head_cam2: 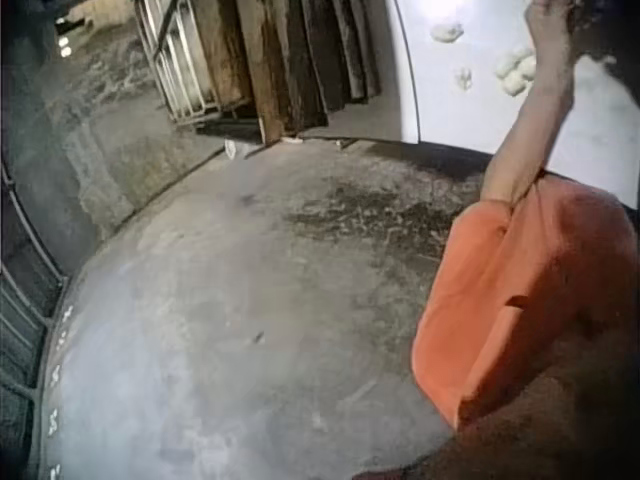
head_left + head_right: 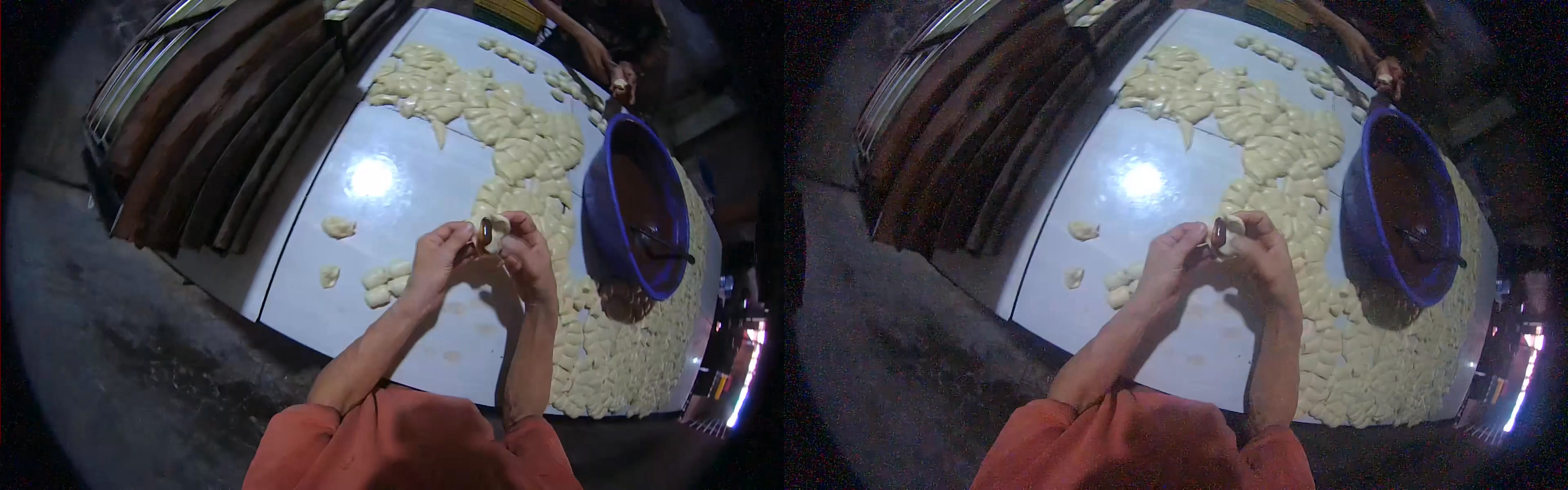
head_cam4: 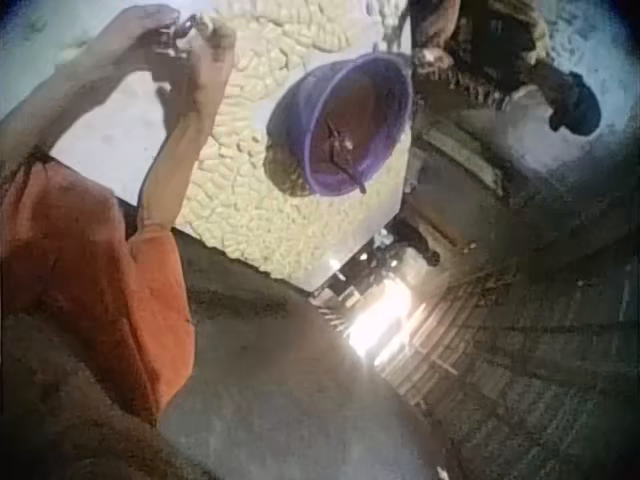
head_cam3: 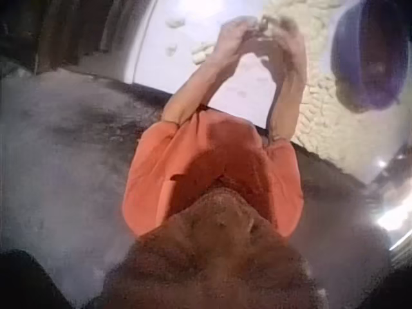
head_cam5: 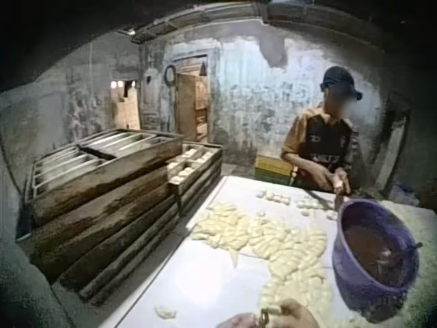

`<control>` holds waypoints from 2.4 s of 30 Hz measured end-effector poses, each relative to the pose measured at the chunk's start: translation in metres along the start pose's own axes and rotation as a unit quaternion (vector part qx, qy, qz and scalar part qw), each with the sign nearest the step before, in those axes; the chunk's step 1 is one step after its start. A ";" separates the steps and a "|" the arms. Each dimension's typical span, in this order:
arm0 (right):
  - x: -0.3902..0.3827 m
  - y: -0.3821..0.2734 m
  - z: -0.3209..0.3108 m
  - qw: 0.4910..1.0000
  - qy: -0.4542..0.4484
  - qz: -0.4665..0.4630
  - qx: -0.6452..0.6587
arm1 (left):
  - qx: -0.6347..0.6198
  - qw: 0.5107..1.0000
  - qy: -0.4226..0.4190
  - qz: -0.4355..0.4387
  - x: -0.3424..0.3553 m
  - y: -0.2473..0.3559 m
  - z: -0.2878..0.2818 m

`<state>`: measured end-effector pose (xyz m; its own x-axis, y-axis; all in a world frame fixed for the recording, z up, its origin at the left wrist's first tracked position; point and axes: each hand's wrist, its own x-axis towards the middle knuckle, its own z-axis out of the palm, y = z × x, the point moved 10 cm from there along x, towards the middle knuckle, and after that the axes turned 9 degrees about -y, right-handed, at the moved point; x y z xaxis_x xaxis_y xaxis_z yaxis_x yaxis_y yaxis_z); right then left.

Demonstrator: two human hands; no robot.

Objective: The person shapes portions of dough by hand, filling them from a bowl and placing the shaped dough into metal baking trays.

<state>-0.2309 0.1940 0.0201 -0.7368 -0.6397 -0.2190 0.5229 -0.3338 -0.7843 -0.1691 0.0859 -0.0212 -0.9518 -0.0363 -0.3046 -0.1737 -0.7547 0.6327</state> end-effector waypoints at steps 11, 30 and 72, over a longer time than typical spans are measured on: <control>0.007 0.023 0.077 0.848 0.022 -0.199 -0.490 | 0.145 0.973 0.120 0.132 -0.028 0.059 -0.059; -0.001 0.017 0.094 0.818 0.025 -0.346 -0.460 | 0.118 0.992 -0.032 0.038 -0.038 0.078 -0.047; -0.005 0.053 0.084 0.838 0.009 -0.074 -0.541 | 0.667 0.707 0.211 0.105 -0.067 0.159 -0.142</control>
<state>-0.1637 0.1210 0.0288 -0.7709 -0.6326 -0.0738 -0.2624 0.4211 -0.8682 -0.0966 -0.1246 -0.0014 -0.8809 -0.4598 -0.1120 -0.3915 0.5751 0.7183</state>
